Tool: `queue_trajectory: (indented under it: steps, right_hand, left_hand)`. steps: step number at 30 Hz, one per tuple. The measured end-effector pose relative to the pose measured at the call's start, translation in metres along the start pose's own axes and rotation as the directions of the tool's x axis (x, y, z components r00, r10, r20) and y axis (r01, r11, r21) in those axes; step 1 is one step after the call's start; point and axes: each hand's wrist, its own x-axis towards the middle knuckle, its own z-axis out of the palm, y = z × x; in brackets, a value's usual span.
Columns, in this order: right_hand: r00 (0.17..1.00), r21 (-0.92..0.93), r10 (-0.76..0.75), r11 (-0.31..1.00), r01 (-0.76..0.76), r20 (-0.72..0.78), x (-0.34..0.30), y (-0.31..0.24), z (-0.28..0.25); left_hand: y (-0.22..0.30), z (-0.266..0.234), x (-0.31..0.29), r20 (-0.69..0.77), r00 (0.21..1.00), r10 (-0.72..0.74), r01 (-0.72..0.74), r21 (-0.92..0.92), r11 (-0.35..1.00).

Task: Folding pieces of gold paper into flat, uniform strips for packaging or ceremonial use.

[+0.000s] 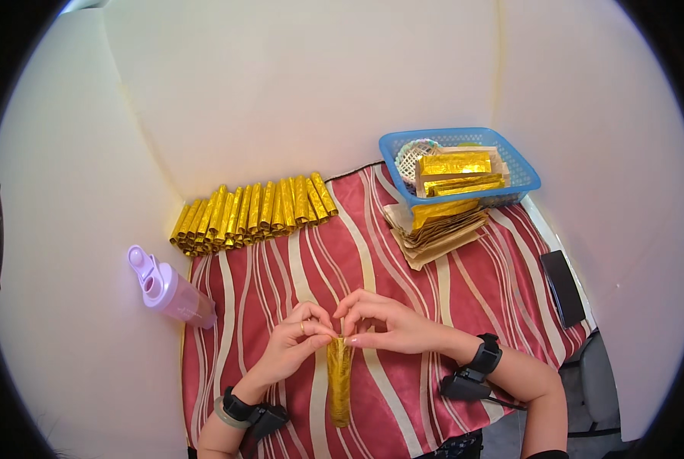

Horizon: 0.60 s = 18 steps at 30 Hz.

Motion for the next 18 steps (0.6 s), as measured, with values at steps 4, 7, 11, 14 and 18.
queue_trajectory:
  steps: [4, 7, 11, 14, 18]
  right_hand:
    - [0.999, -0.164, -0.042, 0.985, 0.047, 0.034, 0.0015, -0.0012, -0.0009]
    - [0.999, -0.127, -0.041, 0.991, 0.045, 0.034, 0.001, 0.0014, -0.0037]
    - [0.996, -0.074, -0.069, 0.995, 0.072, 0.052, 0.001, 0.0014, -0.003]
    - [0.999, -0.04, -0.02, 0.999, 0.022, 0.051, -0.0001, 0.0025, -0.0024]
    - [0.999, -0.048, -0.022, 0.999, 0.024, 0.044, -0.0002, 0.0021, -0.0016]
  left_hand:
    - [-0.0009, 0.0, 0.001, 0.011, 0.999, 0.041, -0.042, 0.055, 0.998]
    - [-0.0023, 0.0001, 0.0006, 0.002, 1.0, 0.018, -0.018, 0.001, 1.0]
    - [-0.0033, 0.002, -0.0001, 0.002, 1.0, -0.003, 0.003, -0.069, 0.998]
    - [-0.0048, 0.0027, 0.0007, 0.005, 1.0, 0.012, -0.011, -0.087, 0.996]
    - [-0.0052, 0.0042, -0.0001, 0.008, 1.0, -0.012, 0.013, -0.124, 0.992]
